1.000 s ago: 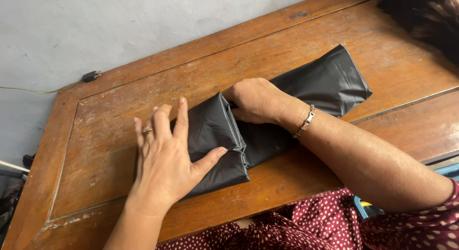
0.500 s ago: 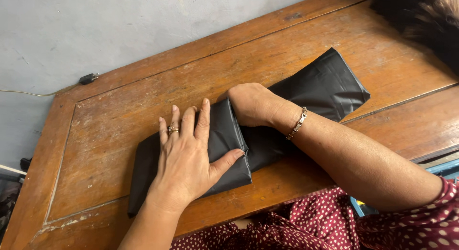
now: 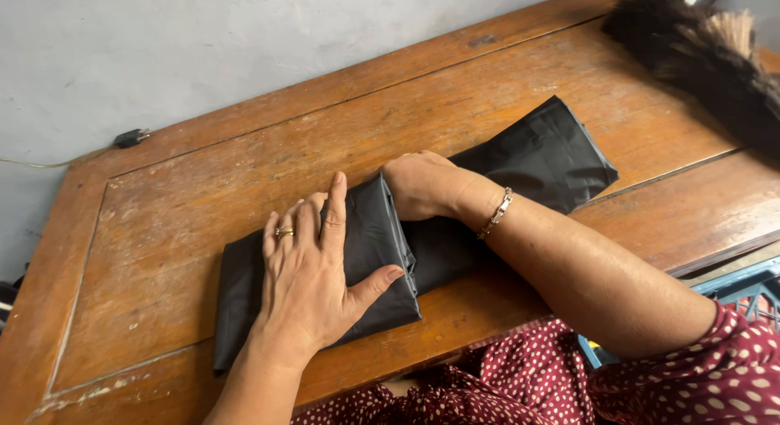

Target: The person folds a black plastic material into a small rectangle by layering it multiple times and then places a labeled sleeve around it.

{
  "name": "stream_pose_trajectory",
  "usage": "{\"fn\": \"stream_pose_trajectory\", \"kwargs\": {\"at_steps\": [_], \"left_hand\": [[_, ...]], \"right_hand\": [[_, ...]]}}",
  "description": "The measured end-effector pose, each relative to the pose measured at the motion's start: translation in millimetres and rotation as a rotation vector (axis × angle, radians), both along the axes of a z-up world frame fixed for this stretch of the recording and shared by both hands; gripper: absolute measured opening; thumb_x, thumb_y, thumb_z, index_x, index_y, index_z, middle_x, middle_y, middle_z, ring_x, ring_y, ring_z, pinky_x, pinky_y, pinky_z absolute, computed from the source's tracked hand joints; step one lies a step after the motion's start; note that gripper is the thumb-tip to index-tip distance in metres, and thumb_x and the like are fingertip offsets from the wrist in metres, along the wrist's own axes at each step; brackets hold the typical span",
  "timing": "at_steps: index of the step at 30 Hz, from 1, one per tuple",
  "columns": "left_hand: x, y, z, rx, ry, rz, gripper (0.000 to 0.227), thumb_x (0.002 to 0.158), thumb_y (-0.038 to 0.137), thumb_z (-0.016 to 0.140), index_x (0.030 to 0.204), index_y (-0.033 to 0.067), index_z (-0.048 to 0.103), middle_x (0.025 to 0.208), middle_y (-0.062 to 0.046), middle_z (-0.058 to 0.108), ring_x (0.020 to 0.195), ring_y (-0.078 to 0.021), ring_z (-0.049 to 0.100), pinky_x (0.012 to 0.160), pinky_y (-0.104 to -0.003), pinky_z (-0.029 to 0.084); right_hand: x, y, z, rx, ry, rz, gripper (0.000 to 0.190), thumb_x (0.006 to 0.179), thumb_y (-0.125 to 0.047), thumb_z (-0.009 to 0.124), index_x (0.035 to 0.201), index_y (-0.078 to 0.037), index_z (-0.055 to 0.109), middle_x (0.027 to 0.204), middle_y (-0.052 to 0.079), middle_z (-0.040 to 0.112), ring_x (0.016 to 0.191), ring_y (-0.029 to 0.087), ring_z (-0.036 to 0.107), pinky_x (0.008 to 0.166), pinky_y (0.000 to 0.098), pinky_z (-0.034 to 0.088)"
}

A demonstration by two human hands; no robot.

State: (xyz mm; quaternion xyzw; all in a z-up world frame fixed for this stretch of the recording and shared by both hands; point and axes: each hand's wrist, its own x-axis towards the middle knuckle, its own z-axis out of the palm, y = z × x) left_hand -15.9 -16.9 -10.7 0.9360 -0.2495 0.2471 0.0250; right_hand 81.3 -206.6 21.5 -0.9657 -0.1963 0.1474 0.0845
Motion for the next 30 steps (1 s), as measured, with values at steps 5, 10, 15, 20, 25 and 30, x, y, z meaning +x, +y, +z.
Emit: {"fn": "stream_pose_trajectory", "kwargs": {"at_steps": [5, 10, 15, 20, 25, 30], "left_hand": [[0, 0, 4, -0.009, -0.006, 0.002, 0.106, 0.088, 0.083, 0.037, 0.165, 0.0123, 0.022, 0.14, -0.015, 0.051, 0.129, -0.0366, 0.052, 0.115, -0.06, 0.029], [8, -3, 3, 0.022, 0.115, 0.036, 0.096, 0.09, 0.082, 0.035, 0.165, 0.0232, 0.026, 0.138, -0.018, 0.049, 0.127, -0.0419, 0.05, 0.11, -0.065, 0.03], [14, -10, 5, 0.034, 0.205, 0.064, 0.094, 0.09, 0.082, 0.04, 0.164, 0.0245, 0.03, 0.132, -0.018, 0.052, 0.117, -0.0445, 0.054, 0.107, -0.067, 0.031], [18, -18, 5, 0.074, 0.197, 0.085, 0.097, 0.089, 0.085, 0.036, 0.164, 0.0244, 0.03, 0.117, -0.015, 0.055, 0.102, -0.0426, 0.06, 0.104, -0.065, 0.036], [19, -20, 5, 0.083, 0.234, 0.086, 0.096, 0.089, 0.086, 0.034, 0.162, 0.0235, 0.035, 0.115, -0.016, 0.057, 0.1, -0.0428, 0.06, 0.102, -0.063, 0.036], [22, -23, 9, 0.1, 0.265, 0.112, 0.094, 0.088, 0.086, 0.033, 0.159, 0.0244, 0.041, 0.109, -0.017, 0.06, 0.094, -0.0419, 0.061, 0.093, -0.057, 0.04]], "right_hand": [[7, 1, -10, 0.009, -0.017, 0.004, 0.031, 0.091, -0.039, 0.05, 0.091, -0.013, 0.068, 0.097, 0.007, 0.077, 0.092, 0.035, 0.071, 0.079, 0.0422, 0.054], [4, 4, -3, 0.005, 0.048, -0.065, 0.032, 0.092, -0.04, 0.052, 0.093, -0.015, 0.071, 0.097, 0.005, 0.077, 0.092, 0.032, 0.072, 0.08, 0.0396, 0.055], [2, 0, 2, 0.016, 0.038, -0.113, 0.019, 0.092, -0.027, 0.053, 0.099, -0.022, 0.07, 0.091, 0.003, 0.075, 0.089, 0.029, 0.07, 0.078, 0.0386, 0.054], [8, -5, 3, 0.034, 0.001, -0.139, 0.052, 0.085, -0.013, 0.044, 0.119, -0.039, 0.074, 0.104, 0.003, 0.077, 0.103, 0.032, 0.069, 0.086, 0.0421, 0.053], [12, -17, 1, -0.006, -0.049, -0.175, 0.046, 0.095, -0.036, 0.036, 0.124, -0.026, 0.07, 0.126, 0.013, 0.07, 0.12, 0.04, 0.062, 0.105, 0.0482, 0.044], [0, -42, 3, 0.036, -0.339, -0.098, 0.057, 0.109, -0.044, 0.037, 0.088, -0.002, 0.069, 0.103, 0.02, 0.068, 0.106, 0.048, 0.058, 0.097, 0.0592, 0.043]]}}
